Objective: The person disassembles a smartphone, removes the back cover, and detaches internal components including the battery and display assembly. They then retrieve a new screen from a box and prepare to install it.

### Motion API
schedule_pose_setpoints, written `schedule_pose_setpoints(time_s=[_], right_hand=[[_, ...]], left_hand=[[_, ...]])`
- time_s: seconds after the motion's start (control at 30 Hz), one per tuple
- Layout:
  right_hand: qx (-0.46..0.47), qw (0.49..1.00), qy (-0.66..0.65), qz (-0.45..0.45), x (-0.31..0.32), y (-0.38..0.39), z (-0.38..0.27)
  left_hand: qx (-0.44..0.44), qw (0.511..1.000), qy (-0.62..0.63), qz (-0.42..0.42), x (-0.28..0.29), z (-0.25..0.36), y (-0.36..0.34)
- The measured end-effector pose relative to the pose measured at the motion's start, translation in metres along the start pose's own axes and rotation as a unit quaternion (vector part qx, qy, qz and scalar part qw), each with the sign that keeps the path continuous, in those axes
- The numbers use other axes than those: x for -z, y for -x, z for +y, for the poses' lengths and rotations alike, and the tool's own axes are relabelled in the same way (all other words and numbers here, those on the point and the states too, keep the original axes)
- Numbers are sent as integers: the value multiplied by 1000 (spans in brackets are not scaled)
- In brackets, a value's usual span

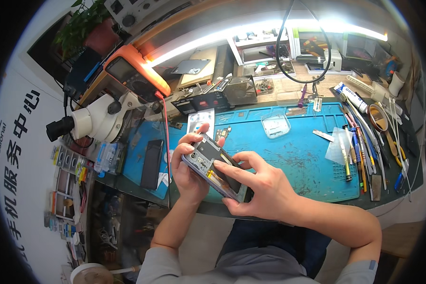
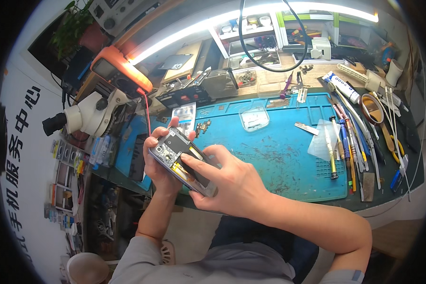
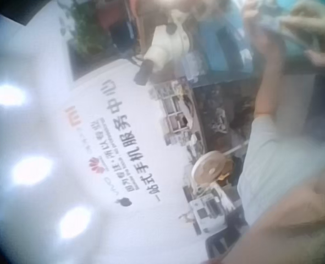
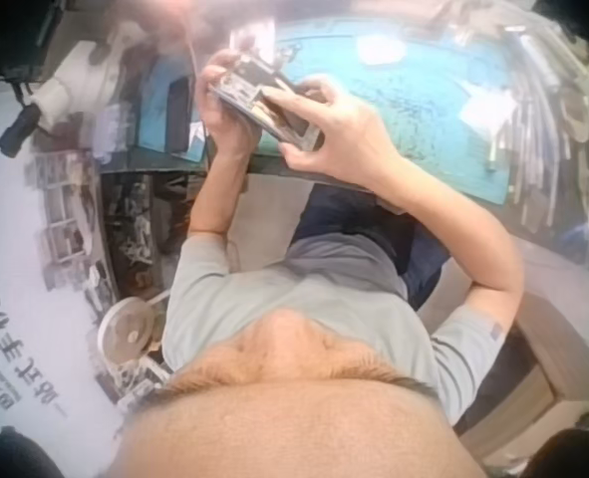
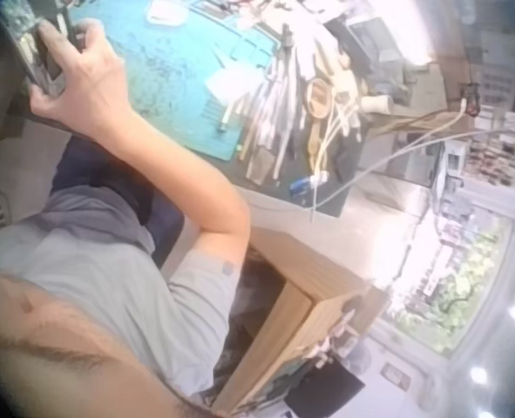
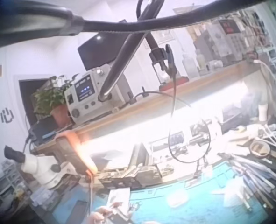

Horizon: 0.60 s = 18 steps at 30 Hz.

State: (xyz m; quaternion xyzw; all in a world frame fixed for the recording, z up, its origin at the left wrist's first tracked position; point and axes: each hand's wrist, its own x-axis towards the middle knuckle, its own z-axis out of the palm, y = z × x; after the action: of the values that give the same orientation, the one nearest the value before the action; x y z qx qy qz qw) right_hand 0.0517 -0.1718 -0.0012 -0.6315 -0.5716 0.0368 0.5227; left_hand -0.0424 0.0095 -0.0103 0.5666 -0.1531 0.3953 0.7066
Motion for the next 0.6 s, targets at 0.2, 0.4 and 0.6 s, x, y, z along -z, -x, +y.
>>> schedule_pose_setpoints(time_s=[0.2, 0.4, 0.6], right_hand=[[-2, 994, 83, 72, 1, 0, 4], [-11, 984, 172, 51, 7, -2, 8], [-18, 985, 170, 32, 9, -3, 8]], left_hand=[[104, 992, -19, 69, -17, 4, 6], [210, 968, -112, 84, -32, 10, 8], [258, 958, 3, 127, -27, 17, 3]])
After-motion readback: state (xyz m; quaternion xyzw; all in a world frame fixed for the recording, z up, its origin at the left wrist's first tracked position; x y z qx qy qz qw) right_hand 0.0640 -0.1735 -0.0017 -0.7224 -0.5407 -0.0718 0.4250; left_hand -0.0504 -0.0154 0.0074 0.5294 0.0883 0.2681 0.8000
